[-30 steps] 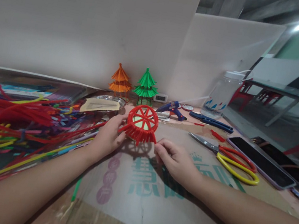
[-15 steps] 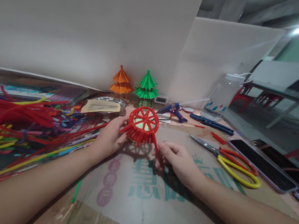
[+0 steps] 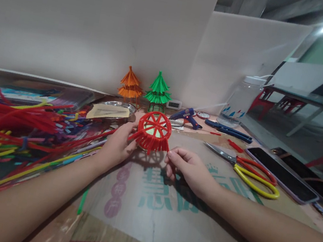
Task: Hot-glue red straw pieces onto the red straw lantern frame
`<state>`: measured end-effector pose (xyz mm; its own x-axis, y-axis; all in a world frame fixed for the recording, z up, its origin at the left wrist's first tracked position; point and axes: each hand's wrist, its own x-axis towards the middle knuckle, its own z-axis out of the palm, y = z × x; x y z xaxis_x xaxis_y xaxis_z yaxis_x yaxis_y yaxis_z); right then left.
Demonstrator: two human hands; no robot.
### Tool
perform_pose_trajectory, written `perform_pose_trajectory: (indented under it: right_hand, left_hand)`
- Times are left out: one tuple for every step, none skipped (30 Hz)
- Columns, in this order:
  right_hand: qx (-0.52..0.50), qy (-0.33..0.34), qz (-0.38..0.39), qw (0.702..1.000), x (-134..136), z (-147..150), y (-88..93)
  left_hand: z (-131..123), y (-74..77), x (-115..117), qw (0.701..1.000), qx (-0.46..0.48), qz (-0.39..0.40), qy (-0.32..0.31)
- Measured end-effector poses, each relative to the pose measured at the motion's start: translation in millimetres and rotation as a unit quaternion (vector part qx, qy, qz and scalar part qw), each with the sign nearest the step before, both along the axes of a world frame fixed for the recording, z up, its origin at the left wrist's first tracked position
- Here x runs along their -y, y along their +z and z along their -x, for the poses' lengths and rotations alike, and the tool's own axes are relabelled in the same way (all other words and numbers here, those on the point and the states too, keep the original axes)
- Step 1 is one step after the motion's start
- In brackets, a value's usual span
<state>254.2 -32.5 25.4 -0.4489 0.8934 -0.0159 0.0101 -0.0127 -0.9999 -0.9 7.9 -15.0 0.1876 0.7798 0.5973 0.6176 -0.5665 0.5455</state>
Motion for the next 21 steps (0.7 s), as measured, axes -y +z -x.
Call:
perform_pose_trajectory:
  right_hand:
    - [0.0,0.002,0.002,1.0,0.1,0.1,-0.3]
    - [-0.001,0.003,0.003,1.0,0.0,0.2,-0.7]
    - [-0.001,0.006,0.004,1.0,-0.2,0.3,-1.1]
    - [-0.001,0.008,0.006,1.0,-0.6,0.4,-1.6]
    - [-0.001,0.01,0.008,1.0,-1.1,0.5,-2.0]
    - [-0.002,0.012,0.01,1.0,-1.7,0.6,-2.4]
    - [-0.002,0.013,0.013,1.0,-2.3,0.7,-2.8]
    - [-0.001,0.013,0.016,1.0,-3.0,1.0,-3.2]
    - [0.0,0.012,0.019,1.0,-3.5,1.4,-3.5]
    - [0.001,0.011,0.021,1.0,-4.0,1.9,-3.7]
    - [0.002,0.009,0.021,1.0,-4.3,2.4,-3.9]
    - [0.005,0.009,0.021,1.0,-4.3,2.8,-4.0]
    - [0.012,0.01,0.019,1.0,-4.2,3.0,-4.0]
    - [0.025,0.013,0.013,1.0,-3.8,2.7,-3.7]
    - [0.043,0.017,0.0,0.999,-3.1,1.8,-3.1]
    - [0.065,0.017,-0.024,0.997,-2.3,0.3,-1.9]
    - [0.088,0.008,-0.061,0.994,-1.4,-2.0,-0.2]
    - [0.107,-0.012,-0.113,0.988,-0.4,-4.9,2.1]
    - [0.121,-0.038,-0.174,0.977,0.5,-8.3,4.8]
    - [0.131,-0.064,-0.237,0.96,1.4,-12.0,7.7]
    - [0.14,-0.082,-0.298,0.941,2.0,-15.5,10.3]
  left_hand:
    - [0.3,-0.3,-0.2,1.0,0.0,-0.001,-0.003]
    - [0.4,-0.5,-0.3,1.0,0.001,-0.001,-0.005]
    - [0.5,-0.6,-0.3,1.0,0.002,-0.002,-0.006]
    - [0.4,-0.6,-0.2,1.0,0.002,-0.002,-0.007]
    - [0.2,-0.4,0.1,1.0,0.002,-0.002,-0.007]
    - [-0.1,-0.1,0.4,1.0,0.002,-0.001,-0.007]
    - [-0.5,0.2,0.8,1.0,0.002,0.001,-0.007]
    - [-0.9,0.6,1.2,1.0,0.002,0.002,-0.006]
    - [-1.2,1.0,1.4,1.0,0.003,0.003,-0.006]
    - [-1.5,1.2,1.6,1.0,0.003,0.004,-0.006]
    - [-1.7,1.3,1.6,1.0,0.003,0.005,-0.006]
    - [-1.9,1.2,1.5,1.0,0.003,0.006,-0.006]
    - [-1.9,1.2,1.4,1.0,0.003,0.007,-0.006]
    - [-1.9,1.2,1.4,1.0,0.002,0.007,-0.006]
    - [-2.0,1.3,1.5,1.0,0.001,0.005,-0.005]
    - [-2.1,1.8,1.7,1.0,-0.001,0.003,-0.005]
    - [-2.2,2.5,2.2,1.0,-0.003,0.002,-0.004]
    - [-2.3,3.6,2.9,1.0,-0.006,0.001,-0.004]
    - [-2.5,4.8,3.7,1.0,-0.009,0.001,-0.003]
    - [-2.6,6.2,4.5,1.0,-0.014,0.001,-0.001]
    - [-2.8,7.6,5.3,1.0,-0.02,0.001,0.001]
